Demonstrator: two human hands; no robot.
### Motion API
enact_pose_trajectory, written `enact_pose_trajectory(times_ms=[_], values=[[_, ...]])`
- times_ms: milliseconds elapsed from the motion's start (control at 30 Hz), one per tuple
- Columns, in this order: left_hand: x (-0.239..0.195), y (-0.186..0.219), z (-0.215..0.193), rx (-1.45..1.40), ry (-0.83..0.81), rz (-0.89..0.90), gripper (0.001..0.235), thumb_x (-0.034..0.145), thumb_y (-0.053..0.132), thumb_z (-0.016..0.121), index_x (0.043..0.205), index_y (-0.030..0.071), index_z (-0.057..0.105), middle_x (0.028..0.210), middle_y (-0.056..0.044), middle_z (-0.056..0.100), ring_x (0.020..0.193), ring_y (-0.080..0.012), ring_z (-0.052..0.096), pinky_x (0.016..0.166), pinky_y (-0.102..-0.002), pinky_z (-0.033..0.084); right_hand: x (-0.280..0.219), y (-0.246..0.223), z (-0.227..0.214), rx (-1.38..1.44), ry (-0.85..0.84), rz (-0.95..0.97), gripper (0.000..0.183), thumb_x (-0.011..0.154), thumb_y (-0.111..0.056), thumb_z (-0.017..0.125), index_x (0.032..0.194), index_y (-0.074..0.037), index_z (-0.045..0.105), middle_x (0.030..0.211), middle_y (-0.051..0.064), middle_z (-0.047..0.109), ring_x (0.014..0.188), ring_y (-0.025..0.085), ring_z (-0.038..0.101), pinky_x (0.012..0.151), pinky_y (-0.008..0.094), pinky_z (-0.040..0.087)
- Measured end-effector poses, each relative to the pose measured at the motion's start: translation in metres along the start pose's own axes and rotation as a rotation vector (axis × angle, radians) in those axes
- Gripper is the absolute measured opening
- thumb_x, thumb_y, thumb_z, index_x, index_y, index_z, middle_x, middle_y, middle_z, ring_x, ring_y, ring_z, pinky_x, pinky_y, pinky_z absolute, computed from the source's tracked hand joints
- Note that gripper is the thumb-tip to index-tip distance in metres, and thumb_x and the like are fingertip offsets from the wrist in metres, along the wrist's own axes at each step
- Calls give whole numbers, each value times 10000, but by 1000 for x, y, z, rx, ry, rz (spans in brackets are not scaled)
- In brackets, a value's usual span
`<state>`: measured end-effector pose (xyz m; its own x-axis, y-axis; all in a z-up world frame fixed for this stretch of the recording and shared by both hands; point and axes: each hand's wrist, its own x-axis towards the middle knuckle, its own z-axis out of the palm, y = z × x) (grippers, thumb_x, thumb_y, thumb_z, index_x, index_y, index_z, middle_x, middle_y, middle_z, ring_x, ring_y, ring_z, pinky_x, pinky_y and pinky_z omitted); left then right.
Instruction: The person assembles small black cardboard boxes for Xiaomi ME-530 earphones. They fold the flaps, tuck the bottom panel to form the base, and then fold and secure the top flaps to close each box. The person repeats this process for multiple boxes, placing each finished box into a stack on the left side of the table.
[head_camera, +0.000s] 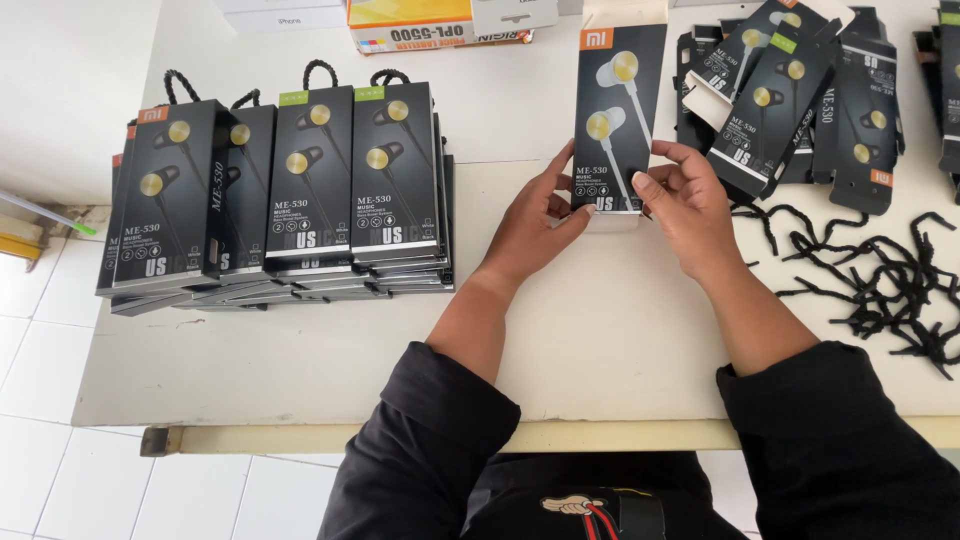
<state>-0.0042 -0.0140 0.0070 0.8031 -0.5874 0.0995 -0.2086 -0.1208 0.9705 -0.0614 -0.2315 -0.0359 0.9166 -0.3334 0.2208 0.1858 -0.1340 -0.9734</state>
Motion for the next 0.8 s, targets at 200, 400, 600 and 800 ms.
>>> enact_pose_trajectory(times_ms=[200,400,600,800], values=[[1,-4,0,2,3,1,770,958,191,706,1602,131,289,1269,-155,611,1045,-188,631,1016,-339,544,-2,-7,2,-4,-1,-13,391,1035,-86,695,1383,-7,534,966,115,626,874,147,621,804,263,534],[8,-32,7,-173,98,108,772,1005,272,697,1616,126,248,1237,-139,612,1057,-196,632,981,-372,546,-3,-6,1,30,13,-38,395,1015,-59,713,1376,-24,557,946,100,628,869,122,617,792,245,539],[6,-22,4,-207,137,-3,721,970,273,718,1559,73,354,1071,-70,687,847,-109,650,729,-251,593,-9,-17,7,-17,-30,-22,398,974,-50,746,1340,-12,596,915,127,637,821,145,616,759,256,520],[12,-40,7,-250,141,54,614,1032,300,638,1550,97,379,1127,-67,671,952,-117,635,826,-271,582,-10,-19,8,15,-15,-1,384,989,-72,730,1343,-31,586,914,95,632,829,119,614,768,239,519]])
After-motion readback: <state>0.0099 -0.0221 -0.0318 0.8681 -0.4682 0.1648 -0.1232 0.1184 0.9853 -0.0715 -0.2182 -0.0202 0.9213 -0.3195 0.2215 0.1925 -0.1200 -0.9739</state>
